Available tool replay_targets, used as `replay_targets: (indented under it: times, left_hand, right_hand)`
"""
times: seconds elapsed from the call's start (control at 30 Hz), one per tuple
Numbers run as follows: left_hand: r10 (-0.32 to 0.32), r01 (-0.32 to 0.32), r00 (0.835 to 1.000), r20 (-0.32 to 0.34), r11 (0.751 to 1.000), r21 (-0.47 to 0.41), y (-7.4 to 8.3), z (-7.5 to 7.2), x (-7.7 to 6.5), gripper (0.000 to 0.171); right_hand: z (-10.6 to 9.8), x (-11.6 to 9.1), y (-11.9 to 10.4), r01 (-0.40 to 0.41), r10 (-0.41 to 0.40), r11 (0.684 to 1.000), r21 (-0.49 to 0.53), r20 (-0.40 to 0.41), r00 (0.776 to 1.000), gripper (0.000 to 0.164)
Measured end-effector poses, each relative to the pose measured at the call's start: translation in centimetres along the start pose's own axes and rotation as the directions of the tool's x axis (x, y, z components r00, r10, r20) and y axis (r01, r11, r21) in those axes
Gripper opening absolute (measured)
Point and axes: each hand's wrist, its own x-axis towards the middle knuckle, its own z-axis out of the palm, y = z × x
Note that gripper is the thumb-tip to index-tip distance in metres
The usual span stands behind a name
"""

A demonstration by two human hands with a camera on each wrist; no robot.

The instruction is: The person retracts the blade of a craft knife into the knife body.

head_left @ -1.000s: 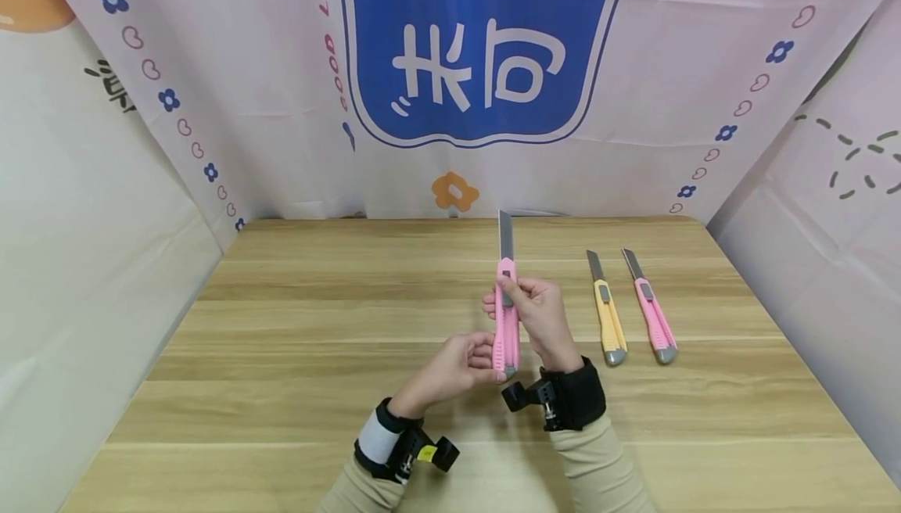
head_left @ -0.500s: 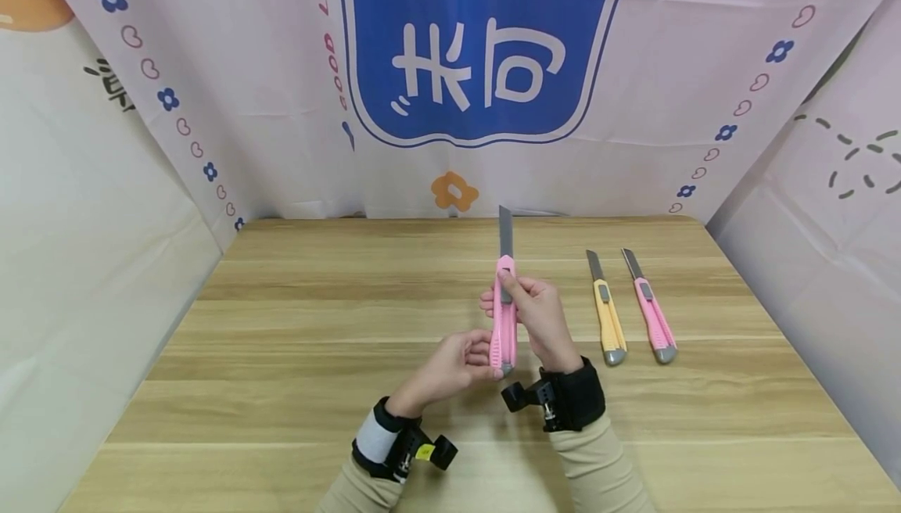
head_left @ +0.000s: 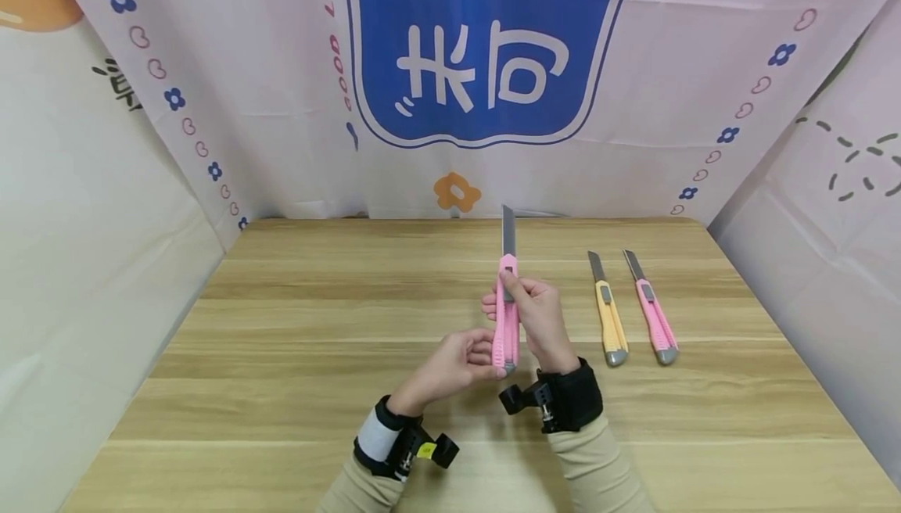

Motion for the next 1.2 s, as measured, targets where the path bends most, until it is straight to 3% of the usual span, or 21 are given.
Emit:
replay_targets:
  times: [0.53,0.83,1.2]
  left_hand:
    - [-0.009,0.009,1.0,0.002,1.0,-0.011,0.22,0.04,-0.1,0.043]
    - [-0.008,0.008,1.0,-0.029,1.0,0.001,0.49,0.04,-0.04,0.045]
    - [0.02,-0.02,1.0,-0.011,0.999,0.025,0.35,0.0,-0.08,0.044]
  right_hand:
    - [-0.24,-0.05,-0.14,-0.01,0.012,0.999,-0.038,0.051,0.999,0.042]
    - [-0.26,-0.02,-0.14,-0.041,0.042,0.998,-0.038,0.049,0.998,0.049]
    - [-0.21,-0.01,-0.02,-0.089,0.09,0.994,-0.057,0.022,0.996,0.052]
